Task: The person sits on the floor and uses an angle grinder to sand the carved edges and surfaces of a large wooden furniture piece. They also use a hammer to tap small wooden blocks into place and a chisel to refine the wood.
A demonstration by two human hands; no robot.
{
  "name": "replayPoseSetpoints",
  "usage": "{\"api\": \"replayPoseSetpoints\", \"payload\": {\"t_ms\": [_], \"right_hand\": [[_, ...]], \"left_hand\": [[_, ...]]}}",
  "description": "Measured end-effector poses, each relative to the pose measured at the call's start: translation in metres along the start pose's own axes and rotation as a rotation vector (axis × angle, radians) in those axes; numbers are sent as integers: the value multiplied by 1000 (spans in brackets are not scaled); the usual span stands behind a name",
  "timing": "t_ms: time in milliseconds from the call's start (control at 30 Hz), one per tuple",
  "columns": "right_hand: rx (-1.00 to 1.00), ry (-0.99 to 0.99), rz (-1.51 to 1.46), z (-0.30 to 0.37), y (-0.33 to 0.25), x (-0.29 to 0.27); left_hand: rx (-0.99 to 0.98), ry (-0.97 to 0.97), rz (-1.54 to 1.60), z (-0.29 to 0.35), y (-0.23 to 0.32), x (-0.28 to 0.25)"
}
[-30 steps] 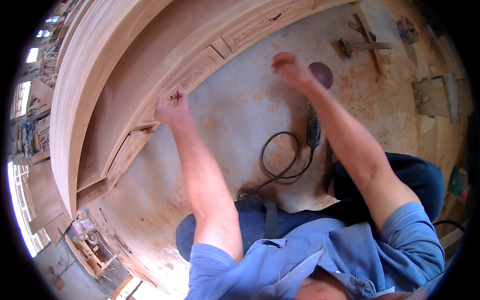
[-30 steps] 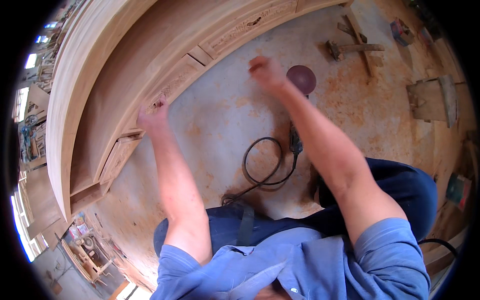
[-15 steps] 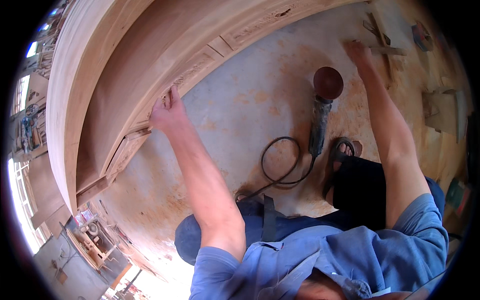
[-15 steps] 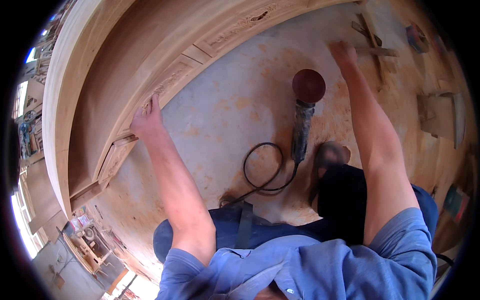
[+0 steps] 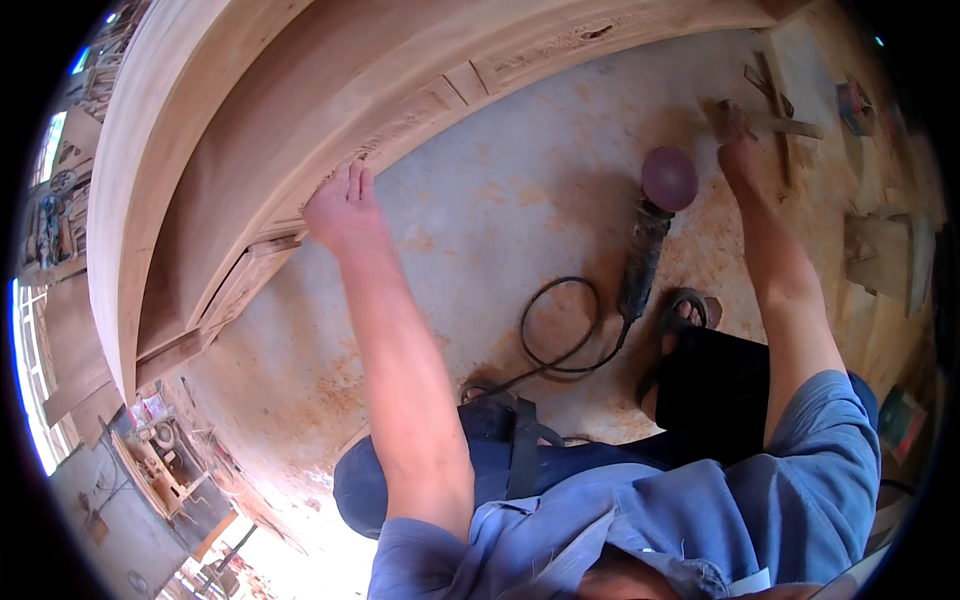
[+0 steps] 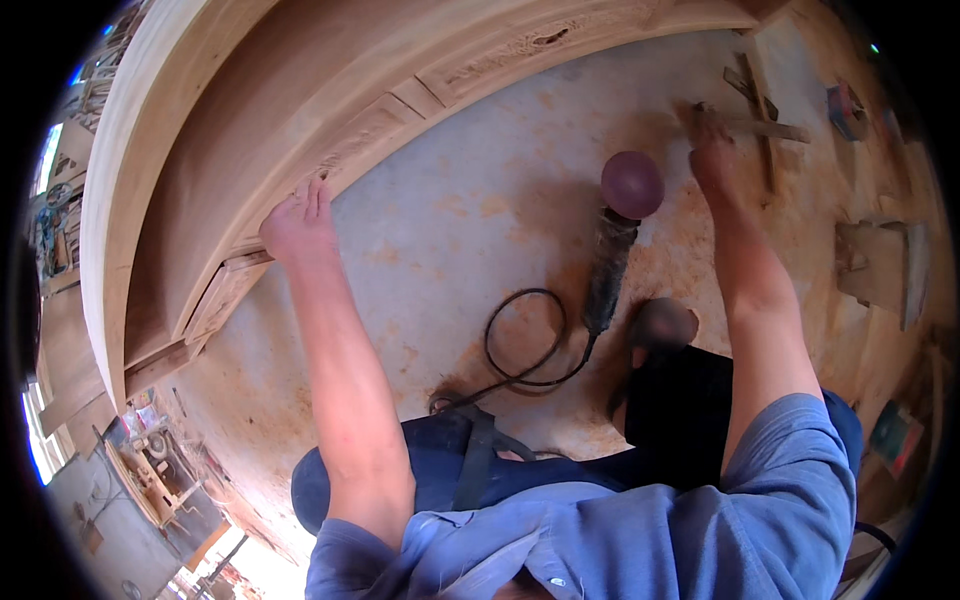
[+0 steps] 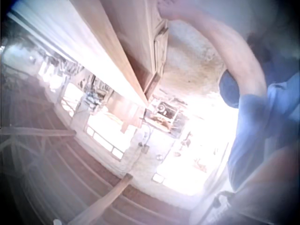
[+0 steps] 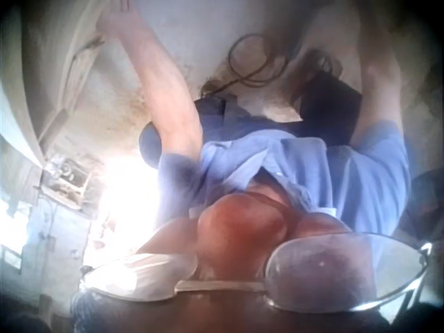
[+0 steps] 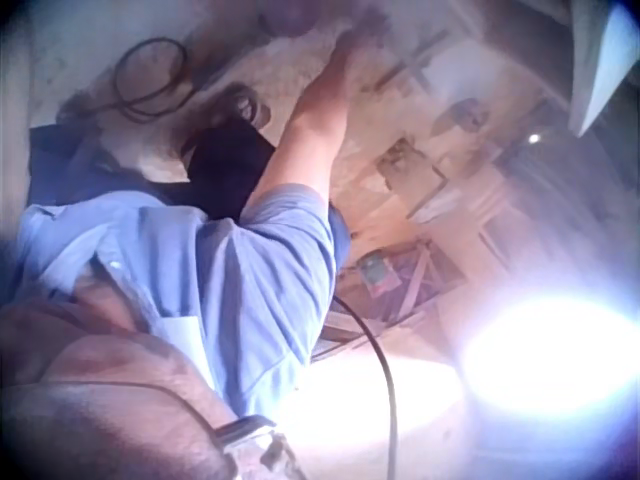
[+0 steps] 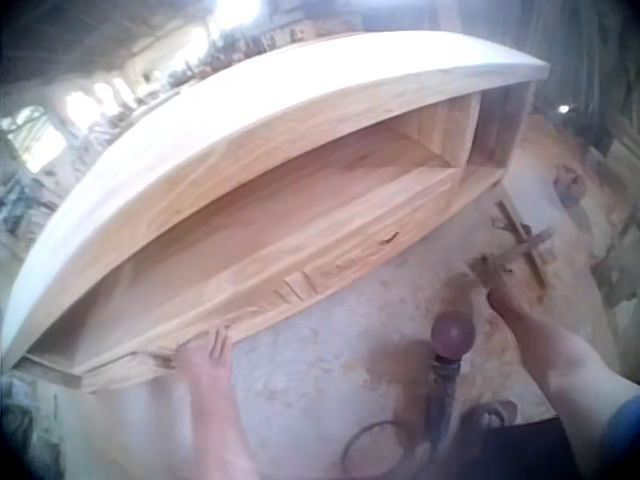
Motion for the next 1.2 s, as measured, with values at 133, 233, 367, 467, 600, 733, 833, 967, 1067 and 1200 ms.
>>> {"api": "replayPoseSetpoints", "payload": {"t_ms": [133, 233, 367, 467, 600, 733, 833, 967, 1067, 1200], "right_hand": [[311, 214, 56, -20, 39, -29], [38, -76, 357, -19, 64, -32], [-31, -60, 527, -23, 54, -29], [-38, -220, 540, -18, 59, -25], [-80, -504, 408, -1, 42, -18], [-77, -620, 347, 1, 44, -41], [548, -192, -737, 36, -45, -77], [949, 29, -1830, 110, -268, -130], [1108, -337, -2186, 132, -365, -152], [984, -268, -2546, 128, -418, -171]], "left_hand": [[797, -274, -1061, 31, 20, 45], [1250, -528, -1596, 54, 16, 101], [1355, -864, -1858, 28, 14, 141], [1313, -976, -1919, 19, 13, 148], [1185, -1017, -1931, 14, 11, 147], [1163, -1124, -1946, 20, 7, 158], [1166, -1287, -2003, 8, 31, 138], [1223, -1392, -2018, -24, 84, 95], [1293, -1308, -1973, -47, 118, 59], [1161, -1271, -1866, -55, 123, 48]]}}
Point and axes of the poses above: each hand's wrist, its own z-axis away from the middle knuckle, its own x-axis out of the palm, y = z × x, the point moved 6 cm from there along -z, towards the middle knuckle, and after that the axes turned 3 degrees about z, right-handed, at the moved point
